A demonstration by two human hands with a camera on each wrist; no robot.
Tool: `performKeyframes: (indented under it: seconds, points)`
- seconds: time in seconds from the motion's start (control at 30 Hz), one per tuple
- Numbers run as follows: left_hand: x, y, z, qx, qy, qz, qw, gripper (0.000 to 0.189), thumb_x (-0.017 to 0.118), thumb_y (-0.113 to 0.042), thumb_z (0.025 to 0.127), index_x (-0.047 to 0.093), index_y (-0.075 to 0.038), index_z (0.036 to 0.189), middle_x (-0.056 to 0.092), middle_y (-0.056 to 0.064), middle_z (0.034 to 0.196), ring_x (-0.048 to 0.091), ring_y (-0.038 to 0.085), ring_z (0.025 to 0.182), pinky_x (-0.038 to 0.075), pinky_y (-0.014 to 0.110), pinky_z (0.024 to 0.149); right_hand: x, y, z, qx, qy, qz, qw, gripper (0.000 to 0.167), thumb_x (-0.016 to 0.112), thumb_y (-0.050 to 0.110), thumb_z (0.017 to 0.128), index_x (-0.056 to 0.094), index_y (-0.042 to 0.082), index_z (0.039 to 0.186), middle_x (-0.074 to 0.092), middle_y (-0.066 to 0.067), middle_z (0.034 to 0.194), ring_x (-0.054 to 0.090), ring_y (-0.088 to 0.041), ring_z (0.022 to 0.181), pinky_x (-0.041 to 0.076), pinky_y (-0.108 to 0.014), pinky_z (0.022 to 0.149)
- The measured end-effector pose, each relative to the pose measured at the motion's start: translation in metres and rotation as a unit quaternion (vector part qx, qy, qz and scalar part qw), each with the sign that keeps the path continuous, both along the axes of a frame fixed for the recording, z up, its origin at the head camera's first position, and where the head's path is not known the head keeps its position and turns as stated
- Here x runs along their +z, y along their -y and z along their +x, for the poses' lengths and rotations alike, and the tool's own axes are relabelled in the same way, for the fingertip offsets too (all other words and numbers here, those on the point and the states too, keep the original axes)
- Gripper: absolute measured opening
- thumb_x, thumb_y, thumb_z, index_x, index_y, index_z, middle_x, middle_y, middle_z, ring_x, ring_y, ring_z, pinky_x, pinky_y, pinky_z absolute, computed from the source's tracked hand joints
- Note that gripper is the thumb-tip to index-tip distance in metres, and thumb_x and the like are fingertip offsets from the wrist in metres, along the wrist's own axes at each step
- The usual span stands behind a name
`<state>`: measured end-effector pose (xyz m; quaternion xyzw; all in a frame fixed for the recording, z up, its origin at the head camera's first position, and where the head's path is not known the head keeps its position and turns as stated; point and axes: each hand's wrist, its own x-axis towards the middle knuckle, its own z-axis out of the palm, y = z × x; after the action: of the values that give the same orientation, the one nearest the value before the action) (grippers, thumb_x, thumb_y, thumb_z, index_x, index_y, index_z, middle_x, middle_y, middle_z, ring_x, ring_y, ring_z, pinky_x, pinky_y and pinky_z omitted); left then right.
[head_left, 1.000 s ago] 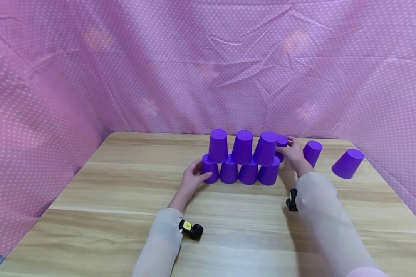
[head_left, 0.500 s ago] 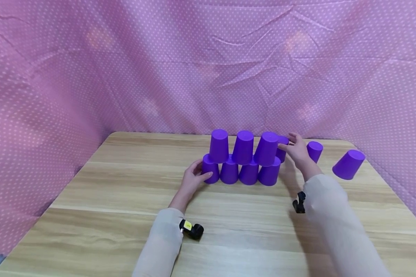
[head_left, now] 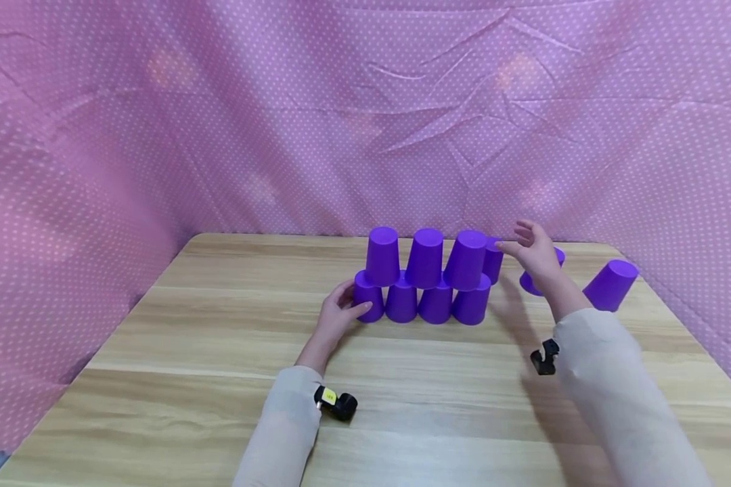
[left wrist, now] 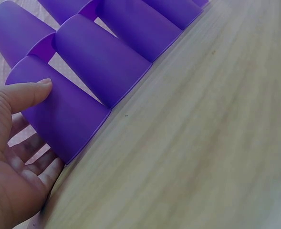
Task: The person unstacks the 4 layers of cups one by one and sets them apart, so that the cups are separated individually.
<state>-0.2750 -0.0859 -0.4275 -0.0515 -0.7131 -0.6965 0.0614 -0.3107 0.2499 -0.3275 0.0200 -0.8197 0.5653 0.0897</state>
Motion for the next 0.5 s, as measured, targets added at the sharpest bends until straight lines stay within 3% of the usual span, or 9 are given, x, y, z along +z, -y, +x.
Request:
performKeyframes:
  seconds: [0.2,0.5]
  points:
    - [0.01,-0.001,0.006,-0.009,0.006,0.005,0.9999,0.055,0.065,0.002,0.072,0.042,0.004,0.122,0.046,0.023,0.117,0.042,0.032,0.109,0.033,0.035,0.096,0.012,0.002,0.005,0.013,-0.02,-0.02,0.9995,0.069,0.06,0.01,0.08,0.019,-0.002,0.133,0.024,-0.023,0.135,0.023,-0.036,0.121,0.024,-0.043,0.099]
    - [0.001,0.0,0.0,-0.001,0.005,0.003,1.0,0.055,0.066,0.001,0.072,0.044,0.002,0.122,0.048,0.02,0.116,0.043,0.029,0.108,0.034,0.033,0.095,0.025,0.012,0.019,0.029,-0.043,-0.044,0.9977,0.065,0.06,0.013,0.081,0.023,0.0,0.133,0.029,-0.022,0.132,0.028,-0.033,0.12,0.027,-0.04,0.099]
